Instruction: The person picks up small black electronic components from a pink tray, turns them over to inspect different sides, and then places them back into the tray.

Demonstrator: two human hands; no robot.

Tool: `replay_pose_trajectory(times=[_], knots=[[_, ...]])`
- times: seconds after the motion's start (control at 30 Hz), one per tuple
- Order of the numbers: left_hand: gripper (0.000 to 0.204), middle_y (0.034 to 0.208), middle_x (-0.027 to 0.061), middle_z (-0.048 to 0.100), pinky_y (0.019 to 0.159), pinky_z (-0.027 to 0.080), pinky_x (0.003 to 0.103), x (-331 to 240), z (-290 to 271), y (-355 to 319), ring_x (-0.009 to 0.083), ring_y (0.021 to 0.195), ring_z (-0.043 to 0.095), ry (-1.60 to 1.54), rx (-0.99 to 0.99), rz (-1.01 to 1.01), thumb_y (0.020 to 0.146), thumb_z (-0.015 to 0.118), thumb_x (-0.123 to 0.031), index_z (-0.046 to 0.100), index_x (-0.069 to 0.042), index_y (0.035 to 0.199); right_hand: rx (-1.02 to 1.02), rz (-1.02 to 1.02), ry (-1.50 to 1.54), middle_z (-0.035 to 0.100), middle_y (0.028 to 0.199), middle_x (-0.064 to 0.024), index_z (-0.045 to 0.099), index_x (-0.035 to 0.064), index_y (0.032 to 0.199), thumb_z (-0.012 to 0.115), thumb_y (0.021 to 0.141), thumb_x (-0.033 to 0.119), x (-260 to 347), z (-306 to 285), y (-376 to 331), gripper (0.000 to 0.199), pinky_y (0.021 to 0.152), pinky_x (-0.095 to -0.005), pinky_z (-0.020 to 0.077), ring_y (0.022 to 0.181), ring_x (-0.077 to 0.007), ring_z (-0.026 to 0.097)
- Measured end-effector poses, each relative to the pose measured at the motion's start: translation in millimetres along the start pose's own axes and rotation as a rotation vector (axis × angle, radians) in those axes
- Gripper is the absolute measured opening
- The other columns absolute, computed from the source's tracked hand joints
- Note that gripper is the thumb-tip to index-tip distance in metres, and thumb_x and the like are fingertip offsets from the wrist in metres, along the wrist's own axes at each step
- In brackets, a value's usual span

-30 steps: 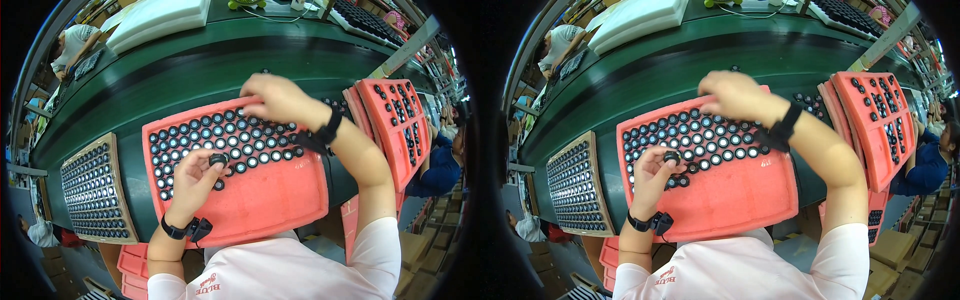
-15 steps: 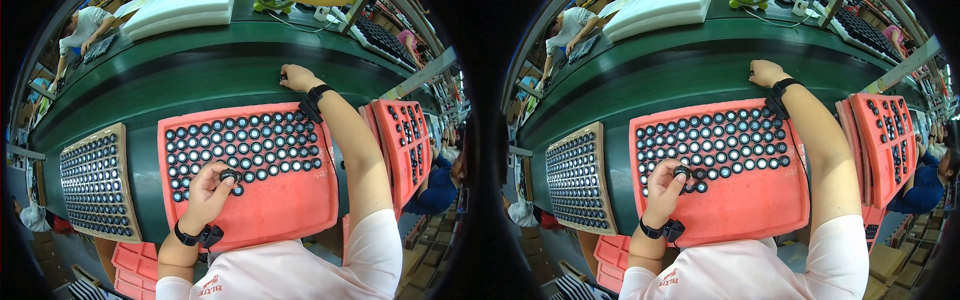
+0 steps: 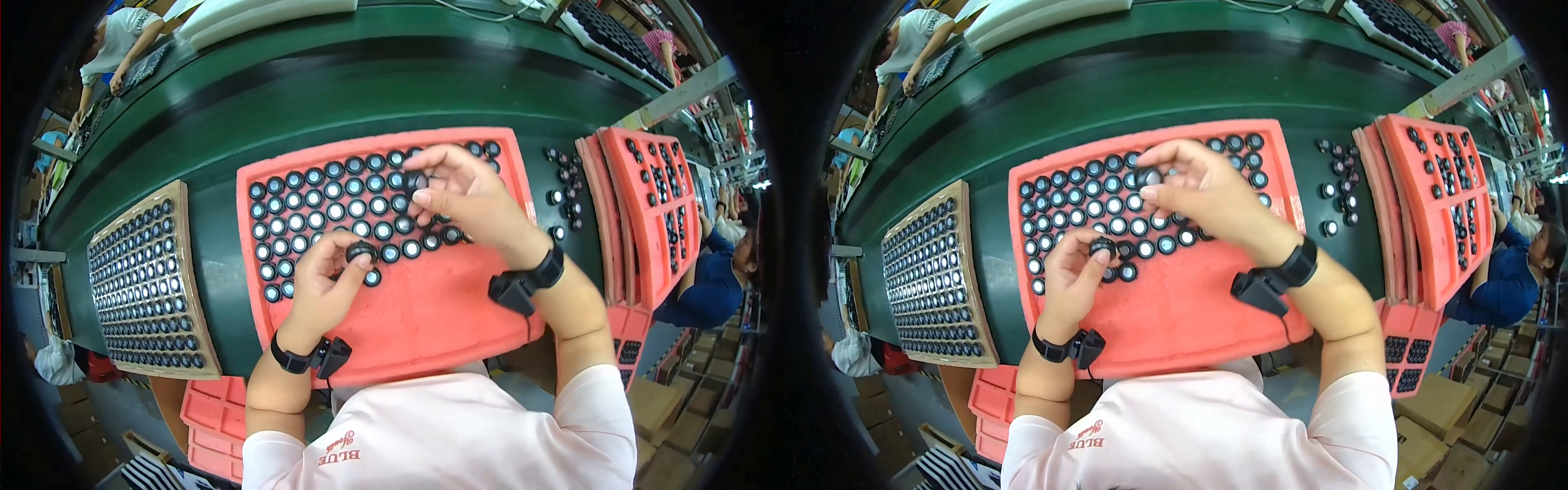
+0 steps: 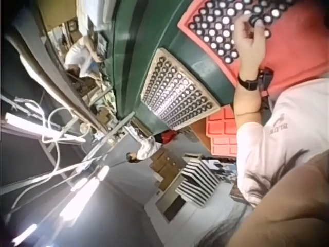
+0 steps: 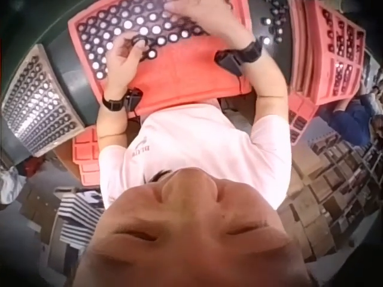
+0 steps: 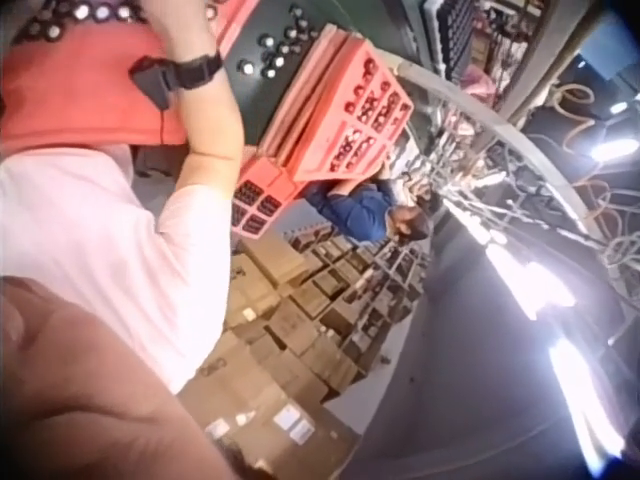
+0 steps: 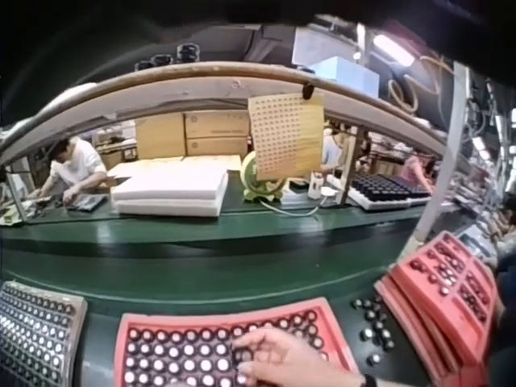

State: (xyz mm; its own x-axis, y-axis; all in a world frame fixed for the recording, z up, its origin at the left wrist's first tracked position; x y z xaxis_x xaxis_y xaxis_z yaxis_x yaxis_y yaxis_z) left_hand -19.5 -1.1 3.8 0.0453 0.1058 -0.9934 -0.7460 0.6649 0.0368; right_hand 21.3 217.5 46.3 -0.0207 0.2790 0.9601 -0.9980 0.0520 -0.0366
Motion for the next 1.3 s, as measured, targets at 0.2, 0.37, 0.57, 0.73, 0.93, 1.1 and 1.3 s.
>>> replay_pose_trajectory(times=[0.2, 0.37, 0.57, 0.73, 0.93, 1.1, 1.3], knots=[[0.015, 0.096, 0.0042, 0.060, 0.073, 0.050, 0.022, 2, 5, 2, 0.0098, 0.084, 0.060, 0.002, -0.004, 0.009, 0.091, 0.059, 0.001, 0.055, 0.002, 0.105, -0.040, 0.119, 0.247, 0.059, 0.104, -0.0048, 0.056, -0.0020, 0.115, 0.065, 0.088, 0.000, -44, 12, -31, 0.029, 0.073, -0.0248, 0.0529, 0.083, -0.0094, 0.061], [0.017, 0.096, 0.0065, 0.061, 0.073, 0.050, 0.023, 0, 7, -2, 0.0110, 0.084, 0.061, 0.072, -0.019, 0.072, 0.089, 0.061, 0.002, 0.056, 0.002, 0.105, -0.006, 0.052, 0.150, 0.059, 0.102, -0.0044, 0.057, 0.0009, 0.113, 0.063, 0.088, -0.004, -62, 10, -39, 0.026, 0.079, -0.0265, 0.0514, 0.092, -0.0126, 0.061], [0.025, 0.095, 0.0109, 0.063, 0.072, 0.051, 0.026, -14, 9, -3, 0.0165, 0.082, 0.062, 0.468, 0.041, 0.386, 0.077, 0.069, 0.006, 0.062, 0.001, 0.101, 0.060, -0.266, -0.260, 0.058, 0.104, -0.0088, 0.060, -0.0003, 0.109, 0.069, 0.081, -0.006, -50, 16, -55, 0.030, 0.082, -0.0283, 0.0491, 0.097, -0.0165, 0.057], [0.028, 0.096, 0.0120, 0.064, 0.072, 0.052, 0.028, -16, 10, -4, 0.0202, 0.083, 0.063, 0.429, 0.063, 0.397, 0.072, 0.072, 0.007, 0.065, 0.000, 0.099, 0.044, -0.391, -0.502, 0.058, 0.105, -0.0110, 0.062, 0.0009, 0.105, 0.072, 0.076, -0.006, -38, 18, -60, 0.031, 0.081, -0.0297, 0.0493, 0.096, -0.0191, 0.057], [0.031, 0.099, 0.0120, 0.065, 0.073, 0.053, 0.029, -12, 11, -5, 0.0216, 0.086, 0.064, 0.378, 0.071, 0.410, 0.071, 0.074, 0.006, 0.065, -0.001, 0.101, 0.049, -0.422, -0.502, 0.059, 0.104, -0.0120, 0.063, 0.0015, 0.105, 0.074, 0.075, -0.005, -46, 18, -56, 0.033, 0.079, -0.0299, 0.0495, 0.096, -0.0206, 0.058], [0.033, 0.099, 0.0120, 0.065, 0.073, 0.053, 0.030, -16, 8, -2, 0.0224, 0.088, 0.064, 0.436, 0.118, 0.490, 0.071, 0.074, 0.006, 0.065, -0.001, 0.103, 0.060, -0.464, -0.541, 0.060, 0.104, -0.0129, 0.063, 0.0010, 0.106, 0.074, 0.075, -0.004, -45, 18, -55, 0.033, 0.080, -0.0302, 0.0489, 0.096, -0.0213, 0.058], [0.035, 0.105, 0.0139, 0.063, 0.076, 0.054, 0.030, -16, 8, -1, 0.0220, 0.090, 0.064, 0.351, 0.120, 0.480, 0.072, 0.073, 0.006, 0.065, -0.001, 0.105, 0.088, -0.440, -0.499, 0.059, 0.107, -0.0145, 0.063, 0.0007, 0.106, 0.073, 0.076, -0.003, -40, 17, -58, 0.032, 0.084, -0.0322, 0.0479, 0.099, -0.0224, 0.058]])
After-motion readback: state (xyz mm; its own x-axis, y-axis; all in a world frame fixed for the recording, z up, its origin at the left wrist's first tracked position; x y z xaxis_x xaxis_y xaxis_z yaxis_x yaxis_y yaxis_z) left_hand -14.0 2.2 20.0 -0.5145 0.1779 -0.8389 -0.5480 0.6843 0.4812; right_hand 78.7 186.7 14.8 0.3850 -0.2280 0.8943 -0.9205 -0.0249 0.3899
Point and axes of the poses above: each hand's wrist, its own y-axis towards the middle knuckle, its own z-axis out of the palm, x = y × z, the point moved 2 cm from there along y, towards the middle knuckle
